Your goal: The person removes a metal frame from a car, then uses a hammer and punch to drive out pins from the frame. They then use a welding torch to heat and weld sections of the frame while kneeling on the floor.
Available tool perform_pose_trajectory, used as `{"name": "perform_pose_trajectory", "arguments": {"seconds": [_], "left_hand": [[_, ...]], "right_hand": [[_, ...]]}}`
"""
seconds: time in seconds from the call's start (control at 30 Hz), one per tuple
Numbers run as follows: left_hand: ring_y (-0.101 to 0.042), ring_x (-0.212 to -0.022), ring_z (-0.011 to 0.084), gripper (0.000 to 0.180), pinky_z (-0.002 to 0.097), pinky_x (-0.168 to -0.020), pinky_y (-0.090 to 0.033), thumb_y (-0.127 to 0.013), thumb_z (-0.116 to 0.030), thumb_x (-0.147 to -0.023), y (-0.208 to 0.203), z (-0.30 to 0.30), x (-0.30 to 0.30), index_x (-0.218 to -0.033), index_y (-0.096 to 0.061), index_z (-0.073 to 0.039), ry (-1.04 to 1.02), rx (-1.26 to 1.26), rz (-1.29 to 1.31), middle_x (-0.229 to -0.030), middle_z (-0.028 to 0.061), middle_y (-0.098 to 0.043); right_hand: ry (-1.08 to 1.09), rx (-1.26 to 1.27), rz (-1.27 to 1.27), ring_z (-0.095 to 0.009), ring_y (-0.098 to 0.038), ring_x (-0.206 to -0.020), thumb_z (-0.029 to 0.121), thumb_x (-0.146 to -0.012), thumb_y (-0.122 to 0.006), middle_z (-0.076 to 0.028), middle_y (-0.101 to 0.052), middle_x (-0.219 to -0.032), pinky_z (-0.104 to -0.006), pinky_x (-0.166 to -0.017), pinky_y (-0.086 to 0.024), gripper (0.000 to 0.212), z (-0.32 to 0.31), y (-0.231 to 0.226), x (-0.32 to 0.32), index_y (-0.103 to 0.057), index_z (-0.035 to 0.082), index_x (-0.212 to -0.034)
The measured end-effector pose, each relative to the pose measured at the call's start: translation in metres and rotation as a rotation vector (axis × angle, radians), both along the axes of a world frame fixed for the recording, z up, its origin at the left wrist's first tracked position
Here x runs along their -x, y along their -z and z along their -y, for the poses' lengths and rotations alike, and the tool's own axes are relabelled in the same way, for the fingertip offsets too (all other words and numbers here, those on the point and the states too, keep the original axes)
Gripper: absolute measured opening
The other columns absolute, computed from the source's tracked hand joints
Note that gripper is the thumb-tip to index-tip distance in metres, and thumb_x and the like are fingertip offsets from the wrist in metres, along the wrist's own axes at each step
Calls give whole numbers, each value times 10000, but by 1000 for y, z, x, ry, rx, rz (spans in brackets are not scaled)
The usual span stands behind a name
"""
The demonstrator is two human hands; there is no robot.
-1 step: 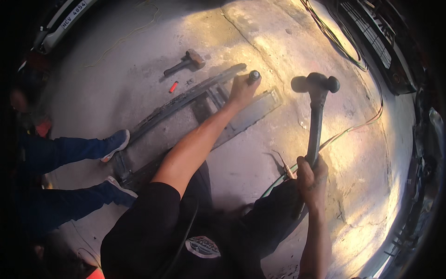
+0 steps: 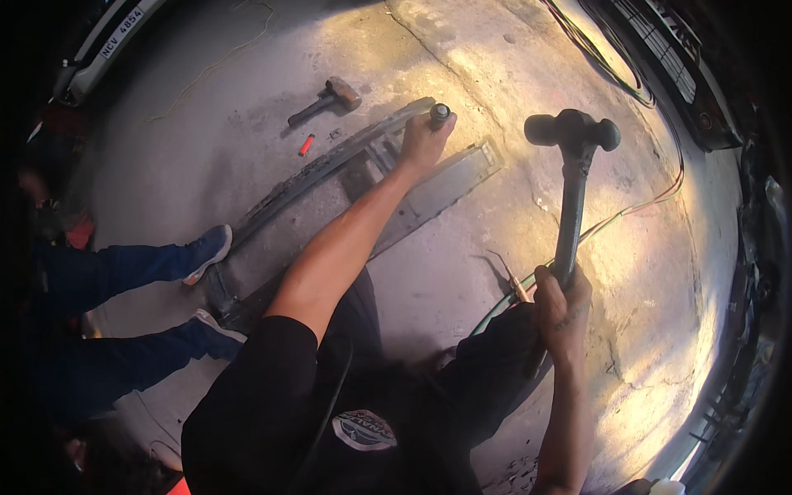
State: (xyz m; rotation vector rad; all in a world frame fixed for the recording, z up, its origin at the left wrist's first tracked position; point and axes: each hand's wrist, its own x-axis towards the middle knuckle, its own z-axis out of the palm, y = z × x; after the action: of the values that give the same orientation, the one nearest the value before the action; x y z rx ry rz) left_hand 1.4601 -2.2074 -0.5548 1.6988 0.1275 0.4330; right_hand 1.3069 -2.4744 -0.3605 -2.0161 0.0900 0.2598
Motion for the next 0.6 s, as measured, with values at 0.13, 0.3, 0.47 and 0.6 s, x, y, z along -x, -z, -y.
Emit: {"name": "perform_pose_trajectory", "arguments": {"seconds": [0.13,0.3,0.47,0.6], "left_hand": [[-465,-555,103,422,355,-542,-395,-677,-262,-944,-19,-32,-6,-656,-551,20,-87,124,45,-541,29,-504],[-448,-566,92,429,340,-546,-388,-670,-261,-957,-40,-46,4,-647,-555,13,-91,83,75,-562,-11,-498],[-447,-579,93,393,341,-557,-393,-670,-257,-958,-32,-46,14,-688,-586,16,-98,37,41,-572,1,-504],[-456,-589,101,351,350,-565,-400,-673,-261,-957,-26,-40,25,-744,-616,12,-85,70,28,-584,13,-515]], "right_hand": [[168,-81,-31,-62,-448,-504,151,-937,-628,43,-487,-605,-231,-473,-329,149,20,40,49,-565,74,-826],[117,-162,-185,-47,-467,-607,129,-913,-642,47,-514,-694,-235,-553,-375,123,16,74,80,-564,54,-855],[23,-141,-249,-56,-500,-653,139,-892,-656,33,-550,-722,-244,-598,-410,146,6,79,90,-599,10,-927],[-1,-146,-262,-63,-512,-665,141,-881,-665,28,-566,-726,-251,-609,-421,191,-1,74,91,-612,-19,-973]]}}
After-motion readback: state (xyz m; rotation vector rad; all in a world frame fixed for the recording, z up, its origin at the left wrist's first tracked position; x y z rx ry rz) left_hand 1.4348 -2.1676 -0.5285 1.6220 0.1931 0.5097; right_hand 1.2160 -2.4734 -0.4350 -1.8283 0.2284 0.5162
